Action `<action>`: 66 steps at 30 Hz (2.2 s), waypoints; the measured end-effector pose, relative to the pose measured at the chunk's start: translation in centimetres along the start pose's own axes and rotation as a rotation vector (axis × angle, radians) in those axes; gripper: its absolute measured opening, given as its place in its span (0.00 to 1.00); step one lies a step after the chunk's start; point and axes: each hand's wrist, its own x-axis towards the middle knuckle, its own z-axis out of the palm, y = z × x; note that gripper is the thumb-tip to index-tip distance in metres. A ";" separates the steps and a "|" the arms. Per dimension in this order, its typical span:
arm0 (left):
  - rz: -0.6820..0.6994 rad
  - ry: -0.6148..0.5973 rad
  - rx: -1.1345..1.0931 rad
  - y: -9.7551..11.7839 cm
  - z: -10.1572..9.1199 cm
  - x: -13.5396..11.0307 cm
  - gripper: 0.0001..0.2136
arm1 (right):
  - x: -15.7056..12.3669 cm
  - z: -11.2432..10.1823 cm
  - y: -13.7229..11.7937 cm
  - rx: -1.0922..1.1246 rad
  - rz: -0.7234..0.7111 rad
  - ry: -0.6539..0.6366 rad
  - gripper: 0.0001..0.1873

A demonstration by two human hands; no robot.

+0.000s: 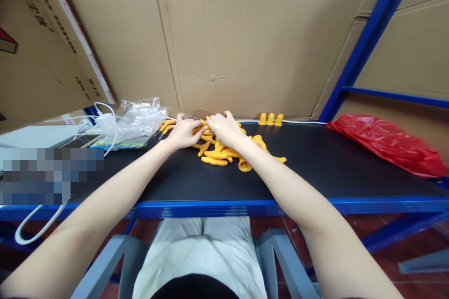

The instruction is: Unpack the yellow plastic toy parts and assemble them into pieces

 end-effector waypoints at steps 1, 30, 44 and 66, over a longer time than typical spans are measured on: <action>-0.013 -0.005 -0.016 0.1 0.0 0.0 0.14 | 0.0 0.0 0.0 -0.011 -0.001 0.019 0.10; -0.062 -0.038 -0.079 0.0 0.1 0.1 0.15 | -0.4 0.7 0.9 0.058 -0.077 0.038 0.14; -0.059 -0.027 -0.084 -0.1 0.2 0.1 0.15 | -0.4 1.3 1.6 0.038 -0.085 0.073 0.11; -0.135 -0.031 -0.233 0.4 0.5 0.4 0.14 | -0.2 0.5 2.6 0.118 -0.055 0.099 0.07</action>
